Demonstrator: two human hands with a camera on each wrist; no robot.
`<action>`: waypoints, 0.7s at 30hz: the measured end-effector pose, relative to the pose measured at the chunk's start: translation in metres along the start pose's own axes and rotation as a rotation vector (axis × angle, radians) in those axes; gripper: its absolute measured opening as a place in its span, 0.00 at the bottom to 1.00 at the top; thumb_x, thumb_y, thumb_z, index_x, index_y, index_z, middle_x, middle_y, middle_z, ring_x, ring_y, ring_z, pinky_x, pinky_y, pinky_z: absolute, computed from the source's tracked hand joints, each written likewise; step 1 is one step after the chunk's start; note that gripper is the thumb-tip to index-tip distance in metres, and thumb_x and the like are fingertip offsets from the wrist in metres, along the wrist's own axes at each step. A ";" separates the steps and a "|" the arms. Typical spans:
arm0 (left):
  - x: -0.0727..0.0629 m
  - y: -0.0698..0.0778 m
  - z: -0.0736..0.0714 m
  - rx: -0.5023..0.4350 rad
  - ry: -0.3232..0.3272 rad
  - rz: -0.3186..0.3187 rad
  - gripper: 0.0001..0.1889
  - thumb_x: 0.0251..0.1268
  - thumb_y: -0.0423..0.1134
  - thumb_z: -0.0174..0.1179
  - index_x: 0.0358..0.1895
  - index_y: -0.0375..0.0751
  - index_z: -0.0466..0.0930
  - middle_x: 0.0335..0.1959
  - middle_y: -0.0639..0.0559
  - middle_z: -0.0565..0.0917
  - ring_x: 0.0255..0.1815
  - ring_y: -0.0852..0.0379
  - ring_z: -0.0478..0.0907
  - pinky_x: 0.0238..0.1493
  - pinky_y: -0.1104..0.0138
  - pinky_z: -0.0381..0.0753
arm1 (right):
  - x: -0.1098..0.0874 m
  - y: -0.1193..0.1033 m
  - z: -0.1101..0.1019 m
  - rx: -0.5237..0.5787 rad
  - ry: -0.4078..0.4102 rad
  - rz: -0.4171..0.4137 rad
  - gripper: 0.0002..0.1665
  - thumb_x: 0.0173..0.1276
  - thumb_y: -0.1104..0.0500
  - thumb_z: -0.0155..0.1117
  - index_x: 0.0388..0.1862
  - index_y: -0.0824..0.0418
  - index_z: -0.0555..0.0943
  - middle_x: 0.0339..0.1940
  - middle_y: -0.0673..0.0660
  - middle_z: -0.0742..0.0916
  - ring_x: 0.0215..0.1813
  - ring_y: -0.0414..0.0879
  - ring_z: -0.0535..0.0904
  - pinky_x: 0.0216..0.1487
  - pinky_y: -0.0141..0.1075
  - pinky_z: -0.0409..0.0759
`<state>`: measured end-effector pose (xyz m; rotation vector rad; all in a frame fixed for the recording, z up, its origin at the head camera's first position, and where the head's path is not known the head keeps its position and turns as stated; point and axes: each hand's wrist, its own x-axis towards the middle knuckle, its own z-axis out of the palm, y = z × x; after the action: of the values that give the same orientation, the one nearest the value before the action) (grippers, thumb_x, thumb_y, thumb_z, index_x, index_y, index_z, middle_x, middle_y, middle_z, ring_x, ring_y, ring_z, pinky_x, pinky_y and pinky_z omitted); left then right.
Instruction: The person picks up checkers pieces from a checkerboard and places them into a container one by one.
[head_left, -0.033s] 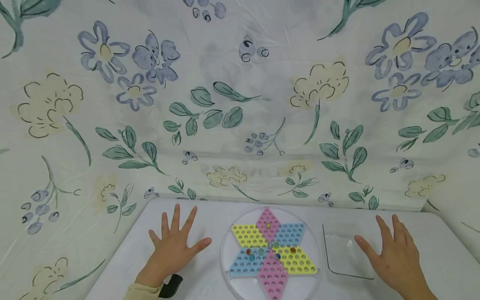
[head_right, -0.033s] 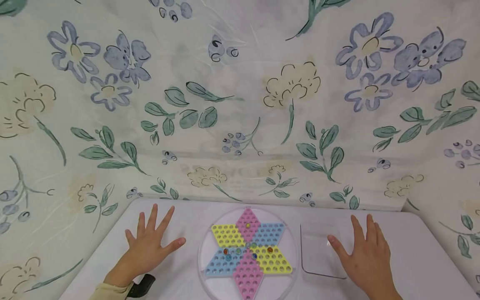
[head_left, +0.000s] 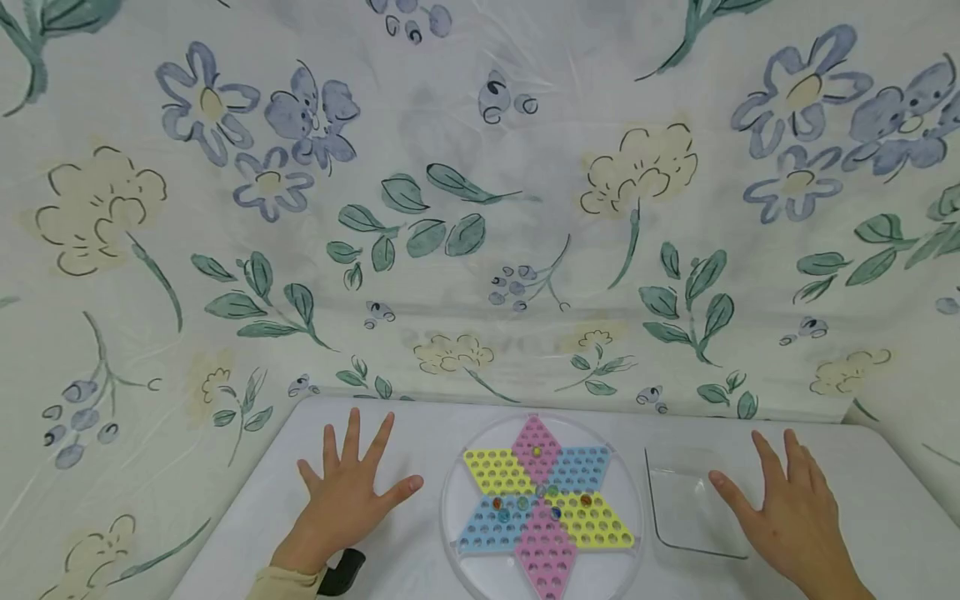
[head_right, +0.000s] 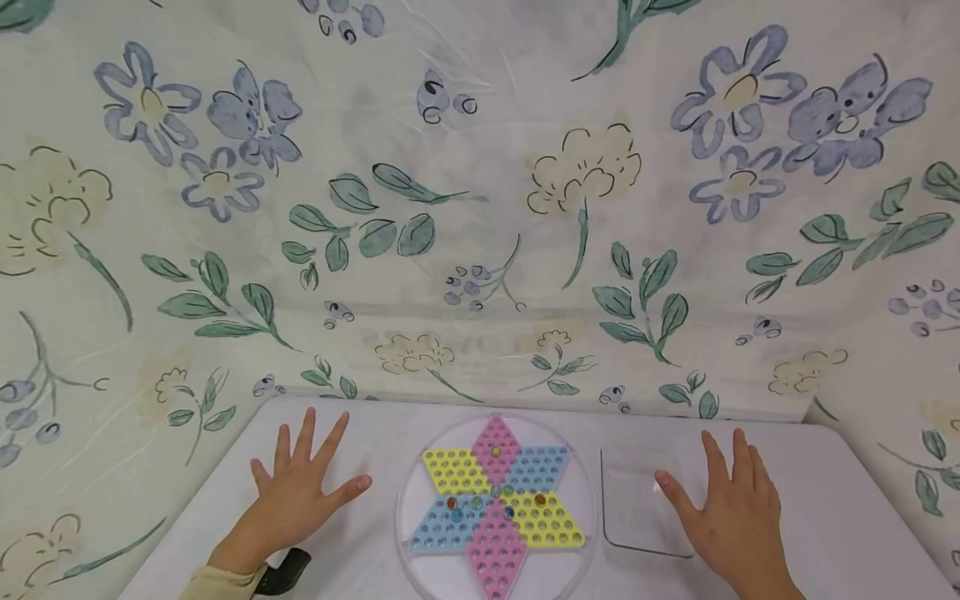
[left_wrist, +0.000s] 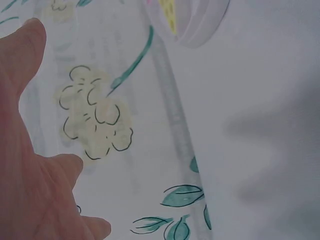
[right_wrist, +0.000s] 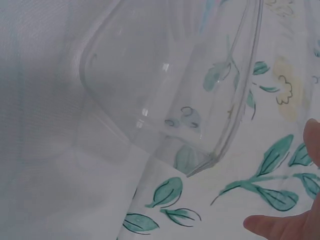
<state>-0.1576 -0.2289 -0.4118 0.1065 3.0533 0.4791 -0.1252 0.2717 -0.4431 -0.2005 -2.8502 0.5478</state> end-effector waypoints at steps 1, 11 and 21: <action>0.000 0.000 0.000 0.003 0.004 0.001 0.53 0.62 0.73 0.55 0.83 0.49 0.45 0.80 0.28 0.32 0.74 0.16 0.25 0.54 0.17 0.25 | 0.000 0.000 0.001 0.001 -0.004 0.003 0.54 0.72 0.30 0.54 0.71 0.77 0.60 0.72 0.87 0.53 0.70 0.83 0.50 0.62 0.78 0.51; -0.003 0.000 -0.001 -0.007 -0.008 -0.005 0.53 0.63 0.73 0.54 0.83 0.48 0.44 0.80 0.28 0.32 0.74 0.17 0.24 0.55 0.17 0.26 | -0.002 -0.002 0.003 0.014 -0.005 -0.002 0.55 0.71 0.30 0.54 0.72 0.77 0.59 0.73 0.86 0.53 0.70 0.83 0.50 0.62 0.79 0.51; -0.005 0.001 0.002 -0.015 0.034 0.028 0.52 0.64 0.71 0.56 0.82 0.47 0.46 0.80 0.27 0.35 0.74 0.16 0.27 0.55 0.16 0.28 | -0.006 -0.013 0.003 0.036 0.001 0.006 0.54 0.71 0.32 0.56 0.73 0.75 0.59 0.74 0.84 0.52 0.70 0.82 0.50 0.61 0.80 0.52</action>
<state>-0.1521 -0.2280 -0.4135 0.1418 3.0851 0.5108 -0.1215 0.2571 -0.4423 -0.2033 -2.8372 0.6000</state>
